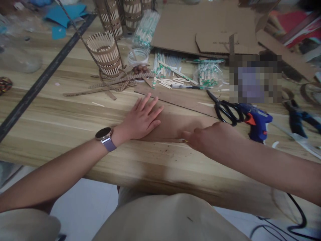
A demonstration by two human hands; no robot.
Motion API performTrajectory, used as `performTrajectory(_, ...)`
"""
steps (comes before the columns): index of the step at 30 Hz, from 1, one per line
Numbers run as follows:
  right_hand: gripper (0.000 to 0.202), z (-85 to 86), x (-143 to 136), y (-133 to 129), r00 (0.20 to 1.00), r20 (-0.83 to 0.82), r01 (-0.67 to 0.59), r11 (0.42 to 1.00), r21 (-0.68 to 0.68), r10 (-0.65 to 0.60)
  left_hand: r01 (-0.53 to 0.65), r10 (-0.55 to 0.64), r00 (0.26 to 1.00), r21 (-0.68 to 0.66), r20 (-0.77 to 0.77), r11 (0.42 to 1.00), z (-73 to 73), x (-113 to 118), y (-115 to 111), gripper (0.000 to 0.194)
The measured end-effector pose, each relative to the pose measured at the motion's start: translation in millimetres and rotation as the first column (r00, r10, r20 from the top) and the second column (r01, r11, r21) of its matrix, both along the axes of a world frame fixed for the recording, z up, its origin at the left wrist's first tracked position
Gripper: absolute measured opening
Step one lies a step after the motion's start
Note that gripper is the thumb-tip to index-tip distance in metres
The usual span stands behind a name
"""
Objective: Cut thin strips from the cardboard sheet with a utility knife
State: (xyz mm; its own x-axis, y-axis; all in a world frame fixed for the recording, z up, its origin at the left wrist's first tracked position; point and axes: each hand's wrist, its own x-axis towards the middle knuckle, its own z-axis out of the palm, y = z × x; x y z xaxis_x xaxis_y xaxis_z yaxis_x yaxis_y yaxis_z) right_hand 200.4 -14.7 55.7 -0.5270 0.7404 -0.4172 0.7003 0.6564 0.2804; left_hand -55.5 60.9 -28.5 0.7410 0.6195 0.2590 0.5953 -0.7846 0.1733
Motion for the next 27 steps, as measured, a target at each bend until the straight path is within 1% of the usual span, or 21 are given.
performTrajectory(3,0.038,3.1,22,-1,0.996,0.044,0.078,0.997,-0.022,-0.077,-0.001,0.001,1.000,-0.012,-0.005,1.000,0.4,0,1,0.057)
performTrajectory(5,0.034,4.3,37,-2,0.994,0.012,0.107,0.992,-0.059,-0.107,-0.015,0.014,1.000,-0.022,-0.008,1.000,1.6,-1,2,0.059)
performTrajectory(7,0.035,3.2,50,-4,0.988,-0.062,0.130,0.985,-0.115,-0.138,-0.006,0.006,1.000,-0.018,-0.022,1.000,4.6,-1,0,0.065)
performTrajectory(9,0.038,-0.5,60,-10,0.972,-0.140,0.166,0.972,-0.164,-0.190,0.049,-0.049,0.997,-0.010,-0.053,0.999,9.9,0,-3,0.077)
performTrajectory(11,0.040,-5.9,66,-18,0.951,-0.182,0.219,0.959,-0.178,-0.251,0.117,-0.119,0.988,-0.017,-0.103,0.993,17.6,2,-9,0.085)
performTrajectory(13,0.040,-10.8,68,-26,0.934,-0.186,0.276,0.947,-0.167,-0.305,0.139,-0.145,0.975,-0.044,-0.169,0.989,27.1,7,-16,0.087)
performTrajectory(16,0.038,-13.2,67,-35,0.922,-0.221,0.289,0.945,-0.153,-0.317,0.061,-0.094,0.963,-0.136,-0.253,0.989,43.3,17,-23,0.097)
performTrajectory(17,0.038,-12.5,66,-36,0.920,-0.242,0.277,0.949,-0.152,-0.307,0.021,-0.068,0.964,-0.181,-0.258,0.983,49.3,19,-23,0.096)
performTrajectory(18,0.037,-11.3,66,-37,0.919,-0.261,0.263,0.952,-0.153,-0.296,-0.024,-0.036,0.968,-0.236,-0.250,0.971,55.6,20,-23,0.089)
performTrajectory(19,0.037,-9.7,65,-38,0.917,-0.277,0.252,0.955,-0.154,-0.287,-0.068,-0.004,0.973,-0.305,-0.231,0.950,62.2,20,-22,0.075)
performTrajectory(20,0.037,-7.9,65,-39,0.914,-0.290,0.248,0.956,-0.156,-0.284,-0.112,0.033,0.978,-0.384,-0.207,0.917,68.9,19,-20,0.057)
performTrajectory(21,0.037,-6.0,64,-39,0.908,-0.302,0.252,0.955,-0.158,-0.290,-0.156,0.078,0.980,-0.469,-0.181,0.869,75.2,16,-19,0.039)
performTrajectory(22,0.038,-4.2,63,-38,0.898,-0.316,0.267,0.950,-0.163,-0.306,-0.187,0.120,0.981,-0.557,-0.156,0.809,80.7,13,-18,0.026)
performTrajectory(23,0.040,-2.5,62,-37,0.882,-0.334,0.289,0.942,-0.170,-0.331,-0.212,0.183,0.977,-0.626,-0.112,0.751,84.9,9,-19,0.023)
performTrajectory(24,0.041,-1.0,61,-36,0.861,-0.358,0.317,0.931,-0.180,-0.363,-0.231,0.282,0.959,-0.677,-0.037,0.699,87.3,6,-22,0.024)
performTrajectory(25,0.043,0.4,59,-35,0.833,-0.388,0.345,0.919,-0.192,-0.394,-0.229,0.391,0.919,-0.740,0.051,0.633,87.7,4,-27,0.025)
performTrajectory(26,0.044,1.6,56,-33,0.801,-0.422,0.367,0.906,-0.213,-0.424,-0.199,0.505,0.852,-0.805,0.140,0.558,86.1,3,-33,0.025)
performTrajectory(27,0.044,2.6,53,-31,0.767,-0.458,0.378,0.893,-0.243,-0.449,-0.128,0.596,0.775,-0.872,0.209,0.472,82.7,3,-41,0.024)
